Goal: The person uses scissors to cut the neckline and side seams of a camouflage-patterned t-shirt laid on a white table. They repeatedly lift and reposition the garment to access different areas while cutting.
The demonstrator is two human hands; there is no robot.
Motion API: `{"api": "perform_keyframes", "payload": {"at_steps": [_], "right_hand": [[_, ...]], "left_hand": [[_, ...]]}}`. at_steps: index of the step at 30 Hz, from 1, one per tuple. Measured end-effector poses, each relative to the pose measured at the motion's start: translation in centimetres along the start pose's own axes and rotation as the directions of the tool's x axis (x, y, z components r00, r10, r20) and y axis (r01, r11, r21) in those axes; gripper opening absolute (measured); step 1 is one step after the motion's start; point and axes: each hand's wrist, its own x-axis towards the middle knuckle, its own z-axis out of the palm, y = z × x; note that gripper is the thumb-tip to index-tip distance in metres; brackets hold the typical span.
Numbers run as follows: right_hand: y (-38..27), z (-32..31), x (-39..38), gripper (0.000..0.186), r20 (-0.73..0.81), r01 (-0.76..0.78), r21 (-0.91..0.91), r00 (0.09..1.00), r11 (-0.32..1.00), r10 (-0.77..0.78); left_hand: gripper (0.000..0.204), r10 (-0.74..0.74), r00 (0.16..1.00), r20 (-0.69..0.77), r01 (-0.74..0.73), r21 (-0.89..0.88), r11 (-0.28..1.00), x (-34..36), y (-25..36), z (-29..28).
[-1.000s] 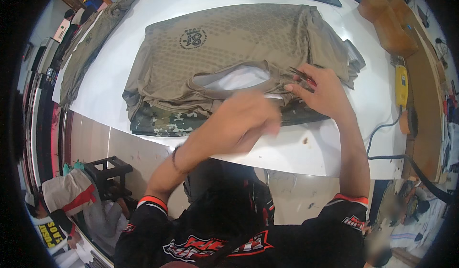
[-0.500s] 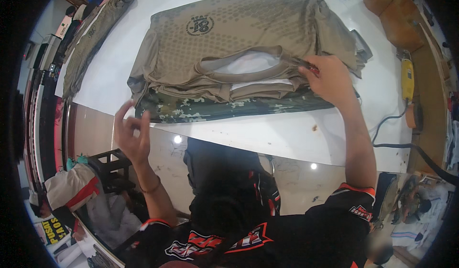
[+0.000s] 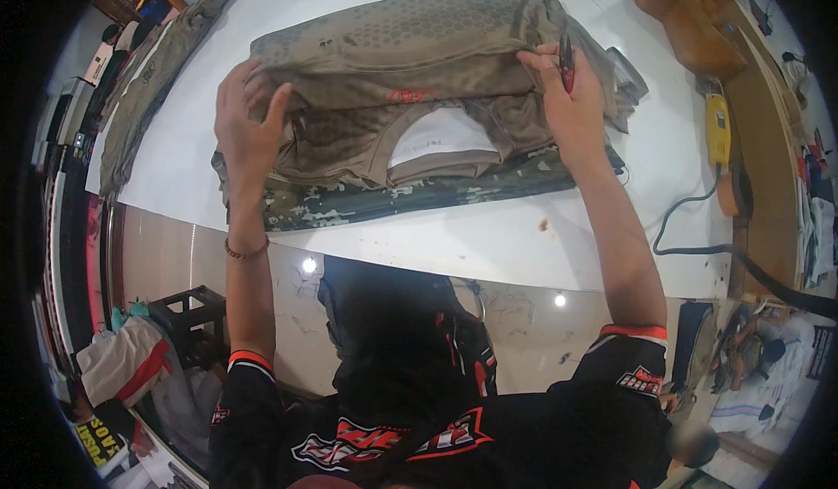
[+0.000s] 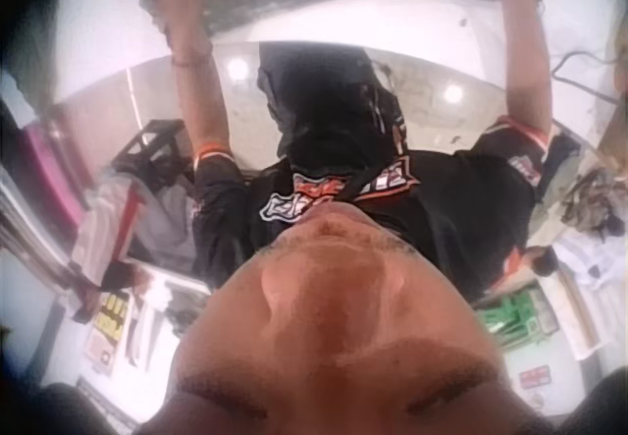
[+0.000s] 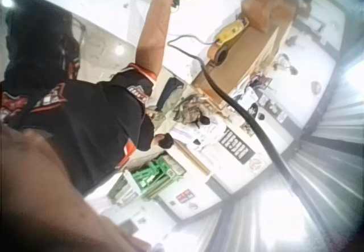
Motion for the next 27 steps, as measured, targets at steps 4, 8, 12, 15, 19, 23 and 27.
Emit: {"api": "perform_keyframes", "payload": {"at_steps": [4, 8, 12, 15, 19, 23, 27], "right_hand": [[0.4, -0.6, -0.7, 0.021, 0.034, 0.127, -0.128, 0.992, 0.984, -0.123], [0.9, 0.0, -1.1, 0.022, 0.145, 0.149, -0.157, 0.981, 0.976, -0.126], [1.0, 0.6, -2.6, 0.02, 0.311, 0.236, -0.285, 0.94, 0.929, -0.143], [0.3, 1.4, -3.3, 0.023, 0.416, 0.348, -0.274, 0.883, 0.896, -0.216], [-0.2, 2.2, -4.1, 0.025, 0.468, 0.456, -0.293, 0.835, 0.84, -0.29], [-0.9, 2.7, -4.5, 0.026, 0.438, 0.4, -0.293, 0.863, 0.868, -0.25], [-0.6, 4.0, -4.5, 0.023, 0.46, 0.437, -0.189, 0.831, 0.879, -0.314]], "left_hand": [[0.016, 0.017, 0.966, 0.258, -0.002, -0.059, 0.998, -2.4, 2.1, 0.2], [0.022, -0.1, 0.782, 0.615, 0.187, -0.078, 0.979, -5.3, 5.9, 0.5], [0.022, 0.037, 0.793, 0.608, 0.003, -0.065, 0.998, -6.2, 6.6, 2.3], [0.02, 0.115, 0.782, 0.613, -0.074, -0.092, 0.993, -6.3, 6.3, 2.8], [0.016, 0.13, 0.748, 0.651, -0.065, -0.123, 0.99, -6.1, 6.0, 3.3], [0.011, 0.107, 0.699, 0.707, 0.031, -0.179, 0.983, -5.7, 5.6, 3.5], [0.009, 0.141, 0.776, 0.614, -0.048, -0.166, 0.985, -6.6, 5.8, 3.8]]}}
